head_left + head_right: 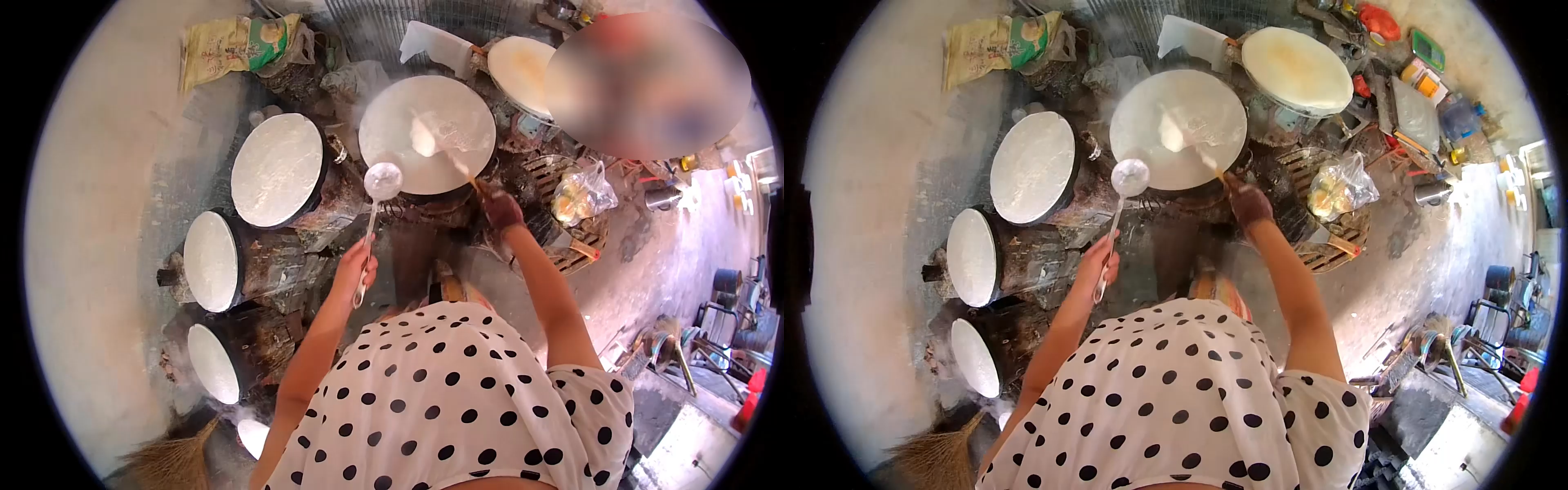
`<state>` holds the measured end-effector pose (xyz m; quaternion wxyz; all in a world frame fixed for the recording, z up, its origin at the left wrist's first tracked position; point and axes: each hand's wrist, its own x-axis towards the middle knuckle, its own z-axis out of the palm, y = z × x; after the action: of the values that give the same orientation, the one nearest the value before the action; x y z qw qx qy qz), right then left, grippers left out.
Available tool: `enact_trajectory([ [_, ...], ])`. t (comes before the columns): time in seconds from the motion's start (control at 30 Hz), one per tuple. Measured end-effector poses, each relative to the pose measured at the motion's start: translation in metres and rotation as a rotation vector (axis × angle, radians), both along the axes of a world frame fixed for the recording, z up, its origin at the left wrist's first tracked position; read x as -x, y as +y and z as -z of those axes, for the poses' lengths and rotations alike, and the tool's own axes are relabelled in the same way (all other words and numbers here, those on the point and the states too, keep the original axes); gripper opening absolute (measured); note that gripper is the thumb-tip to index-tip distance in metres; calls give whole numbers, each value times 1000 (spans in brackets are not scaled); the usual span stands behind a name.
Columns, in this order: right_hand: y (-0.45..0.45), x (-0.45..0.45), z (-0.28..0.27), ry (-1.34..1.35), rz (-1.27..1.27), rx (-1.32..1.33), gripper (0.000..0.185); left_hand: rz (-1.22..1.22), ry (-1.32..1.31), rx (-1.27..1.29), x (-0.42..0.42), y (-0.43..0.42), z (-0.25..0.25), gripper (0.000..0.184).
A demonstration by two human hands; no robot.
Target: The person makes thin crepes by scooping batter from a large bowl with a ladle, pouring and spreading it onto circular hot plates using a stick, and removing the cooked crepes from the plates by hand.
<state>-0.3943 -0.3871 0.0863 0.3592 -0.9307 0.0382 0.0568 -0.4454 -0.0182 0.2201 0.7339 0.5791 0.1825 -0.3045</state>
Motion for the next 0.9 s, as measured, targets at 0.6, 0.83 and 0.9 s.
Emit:
enact_trajectory([
  [0.6,83,46,15,-16,286,-722,41,-218,137,459,-59,-36,-22,29],
  [0.83,80,21,105,-241,4,-439,38,-137,75,532,-22,12,-54,34],
  [0.9,79,38,71,-254,-137,-89,38,-171,164,581,-11,27,-44,34],
])
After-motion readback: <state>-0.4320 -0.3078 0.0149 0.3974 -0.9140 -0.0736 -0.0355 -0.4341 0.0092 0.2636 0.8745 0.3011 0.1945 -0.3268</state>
